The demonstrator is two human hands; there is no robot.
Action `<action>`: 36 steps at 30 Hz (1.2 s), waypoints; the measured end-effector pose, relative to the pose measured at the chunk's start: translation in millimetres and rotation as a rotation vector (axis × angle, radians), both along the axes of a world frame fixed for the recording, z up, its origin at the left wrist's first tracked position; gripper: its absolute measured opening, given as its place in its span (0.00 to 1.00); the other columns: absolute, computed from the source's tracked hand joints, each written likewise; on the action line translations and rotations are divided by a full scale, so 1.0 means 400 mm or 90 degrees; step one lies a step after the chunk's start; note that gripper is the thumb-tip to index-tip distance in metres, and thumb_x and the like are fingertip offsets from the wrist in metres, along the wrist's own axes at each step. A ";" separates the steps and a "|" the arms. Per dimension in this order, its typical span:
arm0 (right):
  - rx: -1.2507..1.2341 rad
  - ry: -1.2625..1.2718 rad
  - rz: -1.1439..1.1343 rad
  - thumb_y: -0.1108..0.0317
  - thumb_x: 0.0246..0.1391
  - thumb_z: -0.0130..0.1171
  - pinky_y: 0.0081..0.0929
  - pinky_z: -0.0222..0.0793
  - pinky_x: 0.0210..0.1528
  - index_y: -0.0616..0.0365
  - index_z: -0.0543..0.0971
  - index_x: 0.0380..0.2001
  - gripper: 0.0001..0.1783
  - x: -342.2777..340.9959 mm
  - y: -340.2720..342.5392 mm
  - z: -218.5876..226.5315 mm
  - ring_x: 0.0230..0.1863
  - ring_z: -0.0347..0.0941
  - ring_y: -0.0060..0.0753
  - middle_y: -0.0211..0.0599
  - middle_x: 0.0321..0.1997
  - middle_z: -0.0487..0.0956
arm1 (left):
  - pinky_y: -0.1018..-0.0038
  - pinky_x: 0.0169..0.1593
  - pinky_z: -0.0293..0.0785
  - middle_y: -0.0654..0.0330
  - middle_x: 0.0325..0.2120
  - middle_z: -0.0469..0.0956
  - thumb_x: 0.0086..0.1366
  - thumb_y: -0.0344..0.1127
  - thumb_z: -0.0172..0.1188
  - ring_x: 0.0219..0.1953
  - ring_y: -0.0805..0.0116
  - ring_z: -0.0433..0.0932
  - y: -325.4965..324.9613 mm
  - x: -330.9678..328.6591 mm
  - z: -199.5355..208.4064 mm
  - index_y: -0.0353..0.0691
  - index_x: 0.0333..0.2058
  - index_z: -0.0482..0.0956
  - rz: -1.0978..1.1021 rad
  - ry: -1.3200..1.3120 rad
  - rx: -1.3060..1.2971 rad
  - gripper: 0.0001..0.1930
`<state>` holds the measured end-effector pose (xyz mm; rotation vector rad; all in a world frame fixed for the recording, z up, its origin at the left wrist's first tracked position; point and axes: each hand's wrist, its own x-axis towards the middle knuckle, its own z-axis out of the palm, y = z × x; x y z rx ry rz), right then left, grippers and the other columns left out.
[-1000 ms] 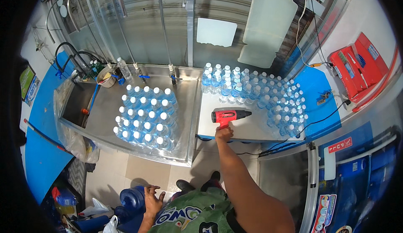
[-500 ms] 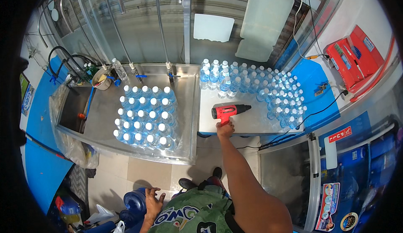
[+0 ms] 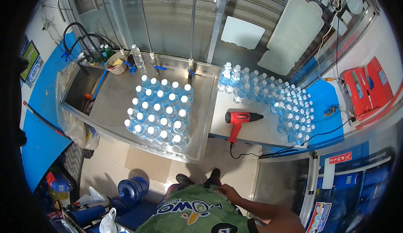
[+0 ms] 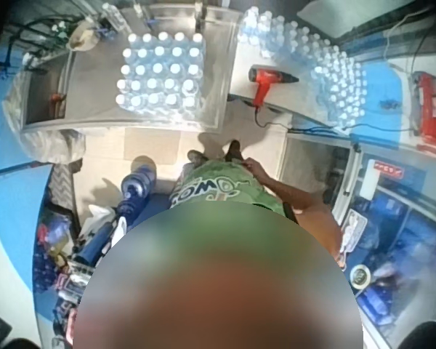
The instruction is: The person ties a red-and-white striped plastic bag and places it on the floor. Then the person uses a red heat gun to shrink-wrap a tray of small water bottles on a stainless steel counter, moving the gun over the bottles to seal the plastic.
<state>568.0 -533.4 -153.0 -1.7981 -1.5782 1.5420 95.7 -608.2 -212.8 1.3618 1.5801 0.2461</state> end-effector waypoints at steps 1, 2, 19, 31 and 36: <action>-0.019 0.040 -0.014 0.61 0.69 0.65 0.32 0.76 0.56 0.59 0.83 0.54 0.16 0.003 -0.005 0.014 0.51 0.81 0.38 0.43 0.46 0.81 | 0.60 0.48 0.80 0.51 0.45 0.81 0.70 0.38 0.69 0.42 0.59 0.81 0.003 0.001 0.000 0.41 0.49 0.83 0.006 -0.003 -0.008 0.13; -0.037 0.075 -0.029 0.61 0.69 0.65 0.31 0.76 0.55 0.60 0.83 0.54 0.17 0.005 -0.010 0.025 0.49 0.81 0.34 0.41 0.46 0.81 | 0.60 0.48 0.80 0.51 0.45 0.81 0.70 0.38 0.69 0.43 0.60 0.81 0.005 0.001 0.002 0.41 0.49 0.83 0.010 -0.003 -0.013 0.13; 0.015 0.174 -0.032 0.67 0.56 0.74 0.31 0.70 0.60 0.61 0.82 0.53 0.22 0.020 -0.087 0.000 0.58 0.75 0.37 0.40 0.54 0.76 | 0.64 0.49 0.80 0.55 0.45 0.83 0.71 0.37 0.69 0.45 0.64 0.81 0.098 0.038 0.041 0.40 0.49 0.83 -0.023 -0.104 -0.043 0.12; -0.050 0.257 0.076 0.66 0.67 0.62 0.27 0.70 0.56 0.62 0.84 0.47 0.11 -0.065 0.013 -0.058 0.52 0.75 0.25 0.31 0.49 0.79 | 0.67 0.49 0.80 0.57 0.46 0.84 0.72 0.36 0.69 0.46 0.68 0.81 -0.004 -0.009 0.045 0.39 0.49 0.83 -0.015 -0.134 -0.135 0.12; -0.293 0.137 0.166 0.69 0.67 0.61 0.29 0.69 0.63 0.56 0.84 0.55 0.15 -0.113 0.086 -0.116 0.59 0.76 0.30 0.36 0.55 0.81 | 0.68 0.49 0.80 0.58 0.46 0.84 0.72 0.36 0.69 0.47 0.69 0.81 -0.059 -0.016 0.064 0.38 0.49 0.83 0.025 -0.134 -0.120 0.12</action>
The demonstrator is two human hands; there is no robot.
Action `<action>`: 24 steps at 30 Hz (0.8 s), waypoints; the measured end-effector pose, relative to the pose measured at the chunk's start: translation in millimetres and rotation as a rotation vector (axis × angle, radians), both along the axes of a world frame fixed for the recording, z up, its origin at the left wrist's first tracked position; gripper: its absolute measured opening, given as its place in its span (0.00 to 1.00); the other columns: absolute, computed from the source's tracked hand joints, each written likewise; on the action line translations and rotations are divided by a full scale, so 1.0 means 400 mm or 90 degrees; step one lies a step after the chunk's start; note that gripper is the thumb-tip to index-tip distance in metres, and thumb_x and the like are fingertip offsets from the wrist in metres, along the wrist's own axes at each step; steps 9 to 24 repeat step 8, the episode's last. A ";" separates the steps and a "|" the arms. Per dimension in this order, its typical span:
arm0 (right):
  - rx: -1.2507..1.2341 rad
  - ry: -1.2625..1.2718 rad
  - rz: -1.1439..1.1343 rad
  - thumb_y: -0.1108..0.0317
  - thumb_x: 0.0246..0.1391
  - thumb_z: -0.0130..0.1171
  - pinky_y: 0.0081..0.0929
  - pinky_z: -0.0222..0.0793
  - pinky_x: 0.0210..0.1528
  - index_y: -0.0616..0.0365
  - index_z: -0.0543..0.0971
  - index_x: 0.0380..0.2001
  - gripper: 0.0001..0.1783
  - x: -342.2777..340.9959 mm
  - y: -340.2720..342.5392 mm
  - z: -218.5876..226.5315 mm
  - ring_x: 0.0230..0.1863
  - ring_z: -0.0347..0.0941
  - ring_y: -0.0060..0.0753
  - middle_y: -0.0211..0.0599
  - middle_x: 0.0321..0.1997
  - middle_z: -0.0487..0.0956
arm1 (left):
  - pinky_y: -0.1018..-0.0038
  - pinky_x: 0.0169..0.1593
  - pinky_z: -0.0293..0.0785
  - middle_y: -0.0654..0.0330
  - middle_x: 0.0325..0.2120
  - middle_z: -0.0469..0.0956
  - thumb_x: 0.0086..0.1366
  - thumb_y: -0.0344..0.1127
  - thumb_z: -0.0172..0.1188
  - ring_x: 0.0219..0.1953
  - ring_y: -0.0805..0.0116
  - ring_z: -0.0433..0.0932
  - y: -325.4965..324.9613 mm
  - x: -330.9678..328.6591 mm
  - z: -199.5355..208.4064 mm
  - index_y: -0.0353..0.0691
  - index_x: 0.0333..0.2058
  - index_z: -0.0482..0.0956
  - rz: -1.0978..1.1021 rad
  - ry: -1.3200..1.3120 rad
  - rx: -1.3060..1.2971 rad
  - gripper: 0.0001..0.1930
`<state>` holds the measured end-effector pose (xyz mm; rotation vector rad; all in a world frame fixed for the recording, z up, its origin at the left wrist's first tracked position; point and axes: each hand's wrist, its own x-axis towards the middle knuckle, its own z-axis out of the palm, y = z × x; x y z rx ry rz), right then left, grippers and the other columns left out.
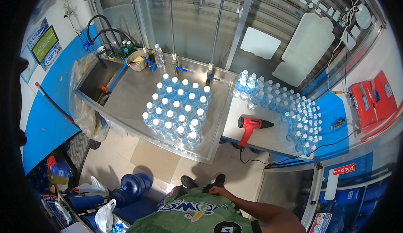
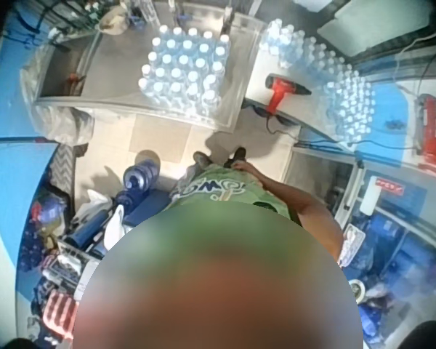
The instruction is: The person ties a red-and-white striped plastic bag and places it on the floor. Then the person uses a red heat gun to shrink-wrap a tray of small water bottles on a stainless steel counter, moving the gun over the bottles to seal the plastic.
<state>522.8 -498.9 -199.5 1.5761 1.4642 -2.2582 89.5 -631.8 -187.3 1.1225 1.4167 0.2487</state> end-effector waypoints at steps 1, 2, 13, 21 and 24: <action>-0.020 -0.005 0.012 0.70 0.67 0.61 0.29 0.69 0.64 0.56 0.84 0.57 0.17 -0.001 0.007 -0.011 0.60 0.76 0.31 0.38 0.57 0.81 | 0.68 0.49 0.80 0.58 0.46 0.84 0.72 0.36 0.69 0.47 0.70 0.81 0.013 0.002 0.021 0.38 0.49 0.83 0.003 -0.004 0.008 0.12; 0.007 0.060 -0.038 0.69 0.67 0.61 0.29 0.69 0.65 0.56 0.84 0.56 0.16 0.011 -0.002 -0.010 0.61 0.76 0.30 0.38 0.57 0.81 | 0.69 0.49 0.80 0.58 0.46 0.84 0.72 0.36 0.69 0.47 0.70 0.81 0.036 0.004 0.052 0.38 0.49 0.83 0.008 -0.015 0.016 0.12; 0.310 -0.107 0.037 0.59 0.64 0.61 0.36 0.72 0.57 0.57 0.85 0.50 0.17 0.242 -0.038 0.071 0.48 0.80 0.38 0.40 0.45 0.83 | 0.71 0.53 0.79 0.61 0.46 0.84 0.72 0.37 0.70 0.48 0.71 0.81 0.339 0.050 0.228 0.37 0.48 0.82 0.157 -0.240 0.162 0.13; 0.310 -0.107 0.037 0.59 0.64 0.61 0.36 0.72 0.57 0.57 0.85 0.50 0.17 0.242 -0.038 0.071 0.48 0.80 0.38 0.40 0.45 0.83 | 0.71 0.53 0.79 0.61 0.46 0.84 0.72 0.37 0.70 0.48 0.71 0.81 0.339 0.050 0.228 0.37 0.48 0.82 0.157 -0.240 0.162 0.13; 0.310 -0.107 0.037 0.59 0.64 0.61 0.36 0.72 0.57 0.57 0.85 0.50 0.17 0.242 -0.038 0.071 0.48 0.80 0.38 0.40 0.45 0.83 | 0.71 0.53 0.79 0.61 0.46 0.84 0.72 0.37 0.70 0.48 0.71 0.81 0.339 0.050 0.228 0.37 0.48 0.82 0.157 -0.240 0.162 0.13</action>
